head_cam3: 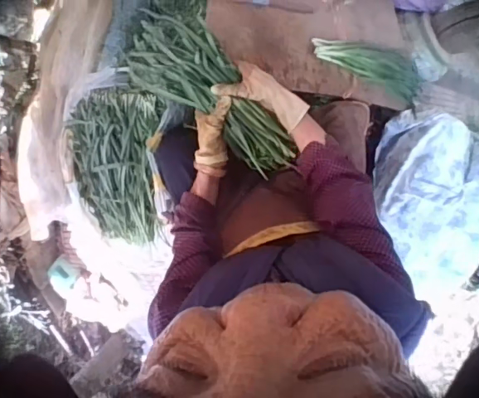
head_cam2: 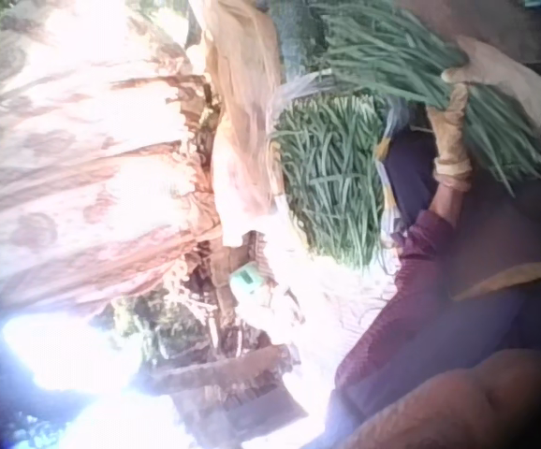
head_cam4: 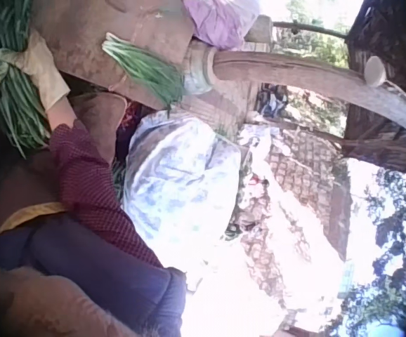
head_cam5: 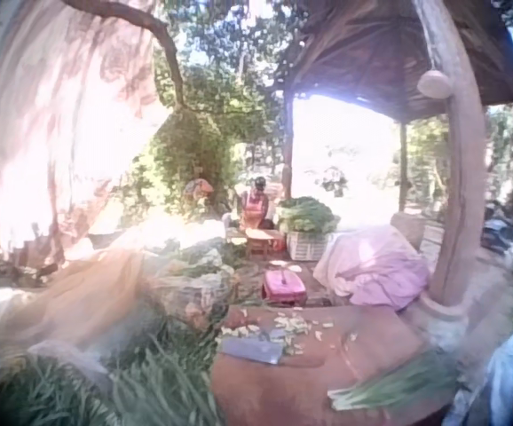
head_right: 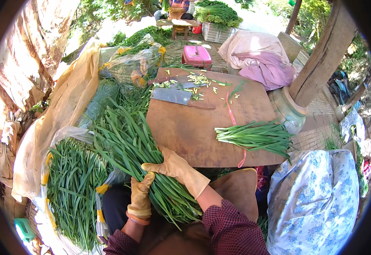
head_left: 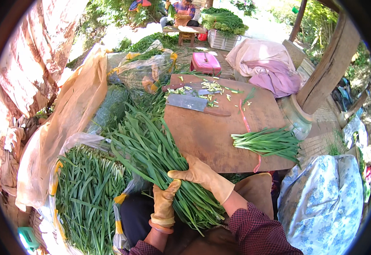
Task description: The person gathers green onions, aligns them into bundles, and ties them with rubber bands. They then trim the root ends of the bundles with a knife on a wooden board and place the finished bundles into a plastic bag.
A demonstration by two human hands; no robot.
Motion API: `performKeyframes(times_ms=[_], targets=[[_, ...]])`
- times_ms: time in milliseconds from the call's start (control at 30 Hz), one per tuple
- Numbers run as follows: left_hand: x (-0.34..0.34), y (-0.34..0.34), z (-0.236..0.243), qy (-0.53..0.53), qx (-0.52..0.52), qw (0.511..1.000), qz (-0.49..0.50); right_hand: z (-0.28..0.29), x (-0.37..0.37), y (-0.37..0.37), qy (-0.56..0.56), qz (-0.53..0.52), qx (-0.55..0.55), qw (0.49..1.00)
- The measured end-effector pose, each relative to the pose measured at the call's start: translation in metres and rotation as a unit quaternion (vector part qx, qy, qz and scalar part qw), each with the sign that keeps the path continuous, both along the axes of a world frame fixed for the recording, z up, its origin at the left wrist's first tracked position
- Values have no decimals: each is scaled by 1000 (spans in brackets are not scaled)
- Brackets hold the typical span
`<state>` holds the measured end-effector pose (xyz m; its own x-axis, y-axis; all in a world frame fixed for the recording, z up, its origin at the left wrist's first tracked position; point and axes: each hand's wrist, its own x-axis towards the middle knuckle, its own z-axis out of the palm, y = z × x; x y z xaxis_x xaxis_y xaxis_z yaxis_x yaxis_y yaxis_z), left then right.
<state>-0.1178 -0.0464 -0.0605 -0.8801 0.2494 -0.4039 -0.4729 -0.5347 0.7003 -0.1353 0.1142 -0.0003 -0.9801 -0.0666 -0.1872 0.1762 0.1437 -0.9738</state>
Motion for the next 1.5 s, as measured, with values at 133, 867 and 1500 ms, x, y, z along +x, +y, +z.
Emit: performKeyframes(times_ms=[133, 867, 1500], targets=[[6, 16, 71, 185, 36, 982, -26, 63, 12, 18, 100, 4, 16, 995], [-118, 104, 103, 570, -264, 753, -195, 43, -32, 108, 287, -149, -168, 931], [-56, 68, -25, -160, 319, 921, 154, 31, -130, -29, 57, 257, 455, 851]])
